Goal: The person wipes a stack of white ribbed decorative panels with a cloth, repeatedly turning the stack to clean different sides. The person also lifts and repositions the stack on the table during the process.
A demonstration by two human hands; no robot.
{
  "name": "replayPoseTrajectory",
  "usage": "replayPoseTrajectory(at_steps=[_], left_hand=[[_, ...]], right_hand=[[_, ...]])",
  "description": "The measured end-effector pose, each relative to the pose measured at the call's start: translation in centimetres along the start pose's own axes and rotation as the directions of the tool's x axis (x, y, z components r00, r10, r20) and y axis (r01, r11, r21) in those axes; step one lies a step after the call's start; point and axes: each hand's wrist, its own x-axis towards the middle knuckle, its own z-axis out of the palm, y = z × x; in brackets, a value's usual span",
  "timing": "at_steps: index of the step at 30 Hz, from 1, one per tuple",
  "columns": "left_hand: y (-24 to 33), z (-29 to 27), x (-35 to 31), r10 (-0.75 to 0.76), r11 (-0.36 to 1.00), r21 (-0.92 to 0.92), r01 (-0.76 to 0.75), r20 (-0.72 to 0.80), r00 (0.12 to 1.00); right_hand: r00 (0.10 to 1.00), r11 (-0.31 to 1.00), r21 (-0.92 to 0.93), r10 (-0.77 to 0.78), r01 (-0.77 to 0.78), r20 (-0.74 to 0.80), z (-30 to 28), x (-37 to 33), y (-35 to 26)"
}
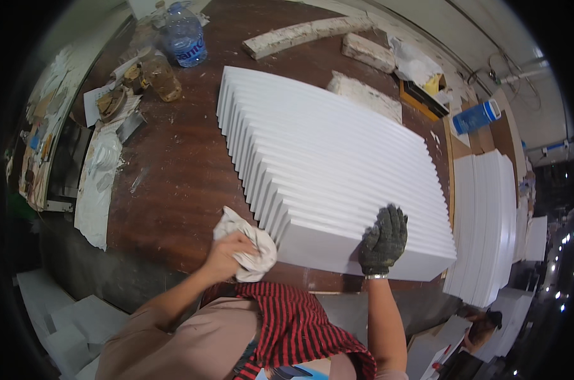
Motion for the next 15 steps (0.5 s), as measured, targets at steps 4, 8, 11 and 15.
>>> replayPoseTrajectory(at_steps=[4,8,11,15], left_hand=[[-0.7,-7.2,5.8,0.187,0.955,0.285,-0.085,-0.355,0.916],[-2.6,-18.2,16.3,0.341,0.797,0.604,0.015,-0.47,0.814],[-7.1,-21.8,19.2,0.072,0.619,0.75,0.233,-0.35,0.934],[-11.4,-19.7,11.8,0.064,0.564,0.822,0.079,-0.139,0.988]], right_hand=[[0.999,1.0,0.009,-0.029,0.029,-0.025,0.5,-0.1,-0.1],[0.999,1.0,-0.013,-0.028,0.027,-0.019,0.4,-0.1,0.0],[1.0,1.0,0.003,-0.023,0.023,-0.019,0.5,-0.3,0.1],[0.999,1.0,0.002,-0.009,0.009,-0.033,0.7,-0.1,0.2]])
